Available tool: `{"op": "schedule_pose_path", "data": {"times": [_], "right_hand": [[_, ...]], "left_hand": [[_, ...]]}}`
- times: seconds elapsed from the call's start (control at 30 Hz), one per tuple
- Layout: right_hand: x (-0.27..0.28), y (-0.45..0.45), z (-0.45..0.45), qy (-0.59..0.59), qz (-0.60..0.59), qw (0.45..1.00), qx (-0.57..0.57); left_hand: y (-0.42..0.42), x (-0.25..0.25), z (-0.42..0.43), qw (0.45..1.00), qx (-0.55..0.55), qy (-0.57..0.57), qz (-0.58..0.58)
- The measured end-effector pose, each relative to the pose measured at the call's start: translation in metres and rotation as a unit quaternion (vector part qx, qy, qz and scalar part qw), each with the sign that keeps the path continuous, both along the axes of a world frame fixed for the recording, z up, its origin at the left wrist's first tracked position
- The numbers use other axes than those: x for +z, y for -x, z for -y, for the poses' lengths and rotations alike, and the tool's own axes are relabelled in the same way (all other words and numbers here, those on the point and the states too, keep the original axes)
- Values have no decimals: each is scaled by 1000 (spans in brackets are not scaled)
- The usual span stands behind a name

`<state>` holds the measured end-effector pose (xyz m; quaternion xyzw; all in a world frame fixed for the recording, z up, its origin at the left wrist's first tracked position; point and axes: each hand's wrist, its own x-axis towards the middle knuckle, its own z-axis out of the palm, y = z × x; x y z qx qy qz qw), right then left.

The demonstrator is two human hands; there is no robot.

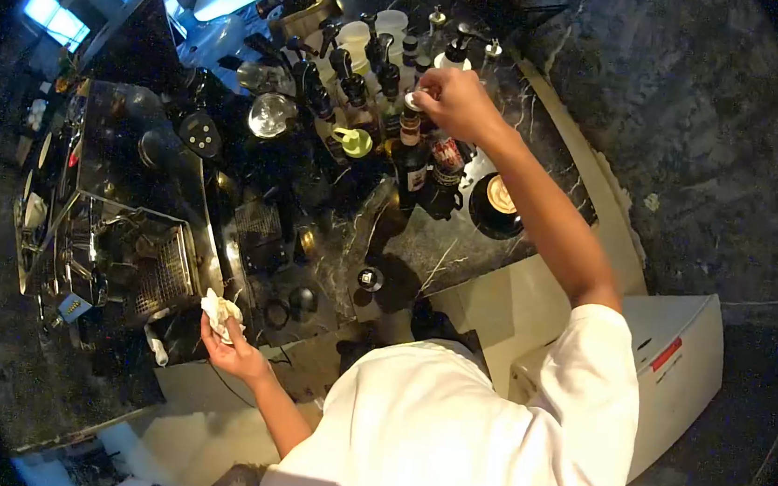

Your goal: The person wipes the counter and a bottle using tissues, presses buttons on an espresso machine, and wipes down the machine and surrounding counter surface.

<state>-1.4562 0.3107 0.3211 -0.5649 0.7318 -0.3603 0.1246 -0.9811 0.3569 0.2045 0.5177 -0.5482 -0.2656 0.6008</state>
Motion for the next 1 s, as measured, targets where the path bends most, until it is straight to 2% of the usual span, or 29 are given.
{"op": "schedule_pose_path", "data": {"times": [0.17,0.33,0.5,0.67,0.7,0.83,1.0], "right_hand": [[19,8,8,-14,-96,987,127],[22,11,21,-29,-99,979,174],[17,5,30,-90,-190,972,108],[28,-14,25,-152,-162,973,64],[27,-13,25,-153,-161,973,63],[22,4,25,-81,-212,957,182],[25,-4,20,-45,-238,946,217]], "left_hand": [[3,-3,-6,998,54,9,11],[17,4,1,998,52,8,-32],[28,14,2,999,9,12,-41],[24,8,-4,997,-11,-14,-74],[21,6,-4,997,-12,-15,-74],[14,-2,-7,996,-11,-24,-86],[8,-1,-9,995,-9,-43,-84]]}}
